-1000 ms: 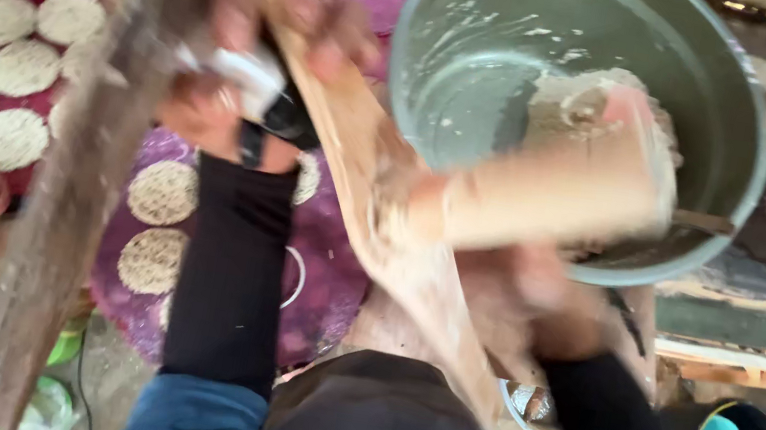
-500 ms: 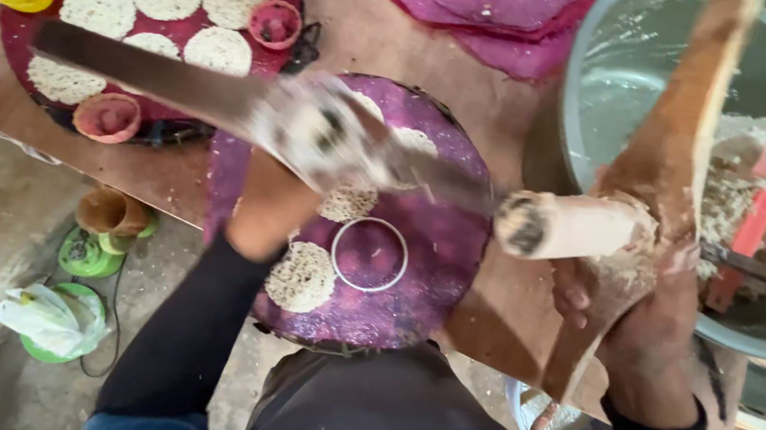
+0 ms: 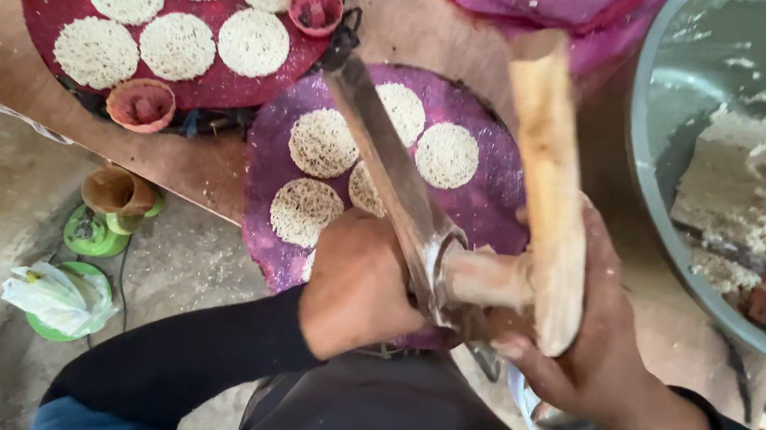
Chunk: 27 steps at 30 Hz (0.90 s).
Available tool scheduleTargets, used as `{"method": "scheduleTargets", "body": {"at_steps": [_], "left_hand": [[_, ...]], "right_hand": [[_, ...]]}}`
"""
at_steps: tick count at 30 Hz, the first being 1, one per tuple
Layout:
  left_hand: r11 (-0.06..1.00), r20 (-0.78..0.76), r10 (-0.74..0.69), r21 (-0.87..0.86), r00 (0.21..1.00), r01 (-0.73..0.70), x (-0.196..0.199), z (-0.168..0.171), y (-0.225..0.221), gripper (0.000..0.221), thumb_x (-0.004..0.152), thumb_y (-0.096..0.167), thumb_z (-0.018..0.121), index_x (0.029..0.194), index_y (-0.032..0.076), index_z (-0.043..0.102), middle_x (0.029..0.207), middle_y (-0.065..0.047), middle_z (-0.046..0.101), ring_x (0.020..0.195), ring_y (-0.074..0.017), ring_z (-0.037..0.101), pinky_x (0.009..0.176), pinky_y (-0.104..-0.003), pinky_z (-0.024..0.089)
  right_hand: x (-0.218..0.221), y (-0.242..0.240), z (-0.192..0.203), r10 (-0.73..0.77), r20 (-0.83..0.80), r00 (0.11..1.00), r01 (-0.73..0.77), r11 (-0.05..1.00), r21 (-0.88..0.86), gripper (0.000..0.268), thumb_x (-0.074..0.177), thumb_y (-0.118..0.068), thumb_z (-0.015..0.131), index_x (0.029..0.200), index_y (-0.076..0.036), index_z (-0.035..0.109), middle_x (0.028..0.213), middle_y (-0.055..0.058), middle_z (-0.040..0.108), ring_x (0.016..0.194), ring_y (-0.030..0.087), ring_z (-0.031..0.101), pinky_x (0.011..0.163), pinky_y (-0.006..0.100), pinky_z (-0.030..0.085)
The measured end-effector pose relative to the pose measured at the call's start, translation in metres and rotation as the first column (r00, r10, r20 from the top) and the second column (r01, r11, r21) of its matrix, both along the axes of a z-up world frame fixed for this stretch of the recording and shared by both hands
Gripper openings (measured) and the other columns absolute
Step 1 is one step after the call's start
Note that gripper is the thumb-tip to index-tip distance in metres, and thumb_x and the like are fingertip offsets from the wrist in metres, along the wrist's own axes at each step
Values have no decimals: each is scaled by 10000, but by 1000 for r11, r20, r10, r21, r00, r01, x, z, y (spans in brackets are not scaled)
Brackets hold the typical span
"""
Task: The person fills a wooden press with dough using a spatula, pipes the dough into circular patterns onto trays, and then applies small colored dough decorations by hand.
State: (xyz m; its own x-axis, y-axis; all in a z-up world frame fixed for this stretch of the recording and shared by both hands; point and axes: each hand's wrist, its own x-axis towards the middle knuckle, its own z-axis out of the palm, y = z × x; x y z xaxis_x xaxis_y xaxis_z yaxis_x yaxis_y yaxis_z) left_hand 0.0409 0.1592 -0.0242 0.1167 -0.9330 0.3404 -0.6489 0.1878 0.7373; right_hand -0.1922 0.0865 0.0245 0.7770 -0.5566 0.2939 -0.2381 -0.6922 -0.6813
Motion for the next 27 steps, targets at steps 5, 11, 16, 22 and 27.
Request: {"method": "scheduleTargets", "body": {"at_steps": [5, 11, 16, 22, 27], "left_hand": [[995, -121, -72, 63, 990, 80, -6, -55, 0, 365, 665, 382, 887, 959, 205, 766, 786, -55, 744, 677, -277, 728, 613, -401, 571], [968, -111, -136, 196, 984, 156, 6, -73, -33, 529, 754, 420, 852, 1191, 182, 672, 899, -71, 742, 774, -249, 733, 690, -384, 583], [557, -363, -785, -58, 503, 828, 101, -50, -87, 459, 836, 447, 758, 1173, 162, 634, 986, -100, 671, 913, -269, 644, 810, -391, 517], [29, -88, -995, -705, -47, 708, 129, -52, -152, 410, 933, 480, 644, 1152, 138, 588, 1090, -134, 586, 1079, -293, 538, 954, -400, 437], [12, -89, -989, -838, -115, 546, 104, -57, -141, 419, 1000, 494, 555, 1203, 128, 544, 1240, -144, 514, 1257, -304, 447, 1097, -417, 364]], "right_hand": [[5, -3, -37, 22, -71, 997, -6, 975, 222, 1225, 822, -380, 825, 1619, 55, 2, 1499, 263, 458, 1374, 333, 503, 1130, 417, 411], [-57, -58, -79, 169, -92, 981, 38, 298, 954, 989, 874, -548, 739, 1562, 23, 315, 1406, 188, 512, 1229, 293, 560, 1074, 434, 478], [-130, -104, -95, 279, -47, 959, -19, 227, 974, 1016, 872, -568, 713, 1581, 32, 300, 1465, 246, 540, 1296, 361, 556, 1024, 486, 443], [-146, -132, -88, 369, -313, 875, 207, 299, 932, 1044, 847, -686, 585, 1546, 52, 351, 1536, 231, 501, 1410, 338, 496, 1168, 484, 353], [-110, -139, -77, 489, -316, 813, 162, 331, 930, 1051, 891, -794, 396, 1510, 55, 381, 1515, 248, 522, 1401, 338, 524, 1193, 468, 364]]}}
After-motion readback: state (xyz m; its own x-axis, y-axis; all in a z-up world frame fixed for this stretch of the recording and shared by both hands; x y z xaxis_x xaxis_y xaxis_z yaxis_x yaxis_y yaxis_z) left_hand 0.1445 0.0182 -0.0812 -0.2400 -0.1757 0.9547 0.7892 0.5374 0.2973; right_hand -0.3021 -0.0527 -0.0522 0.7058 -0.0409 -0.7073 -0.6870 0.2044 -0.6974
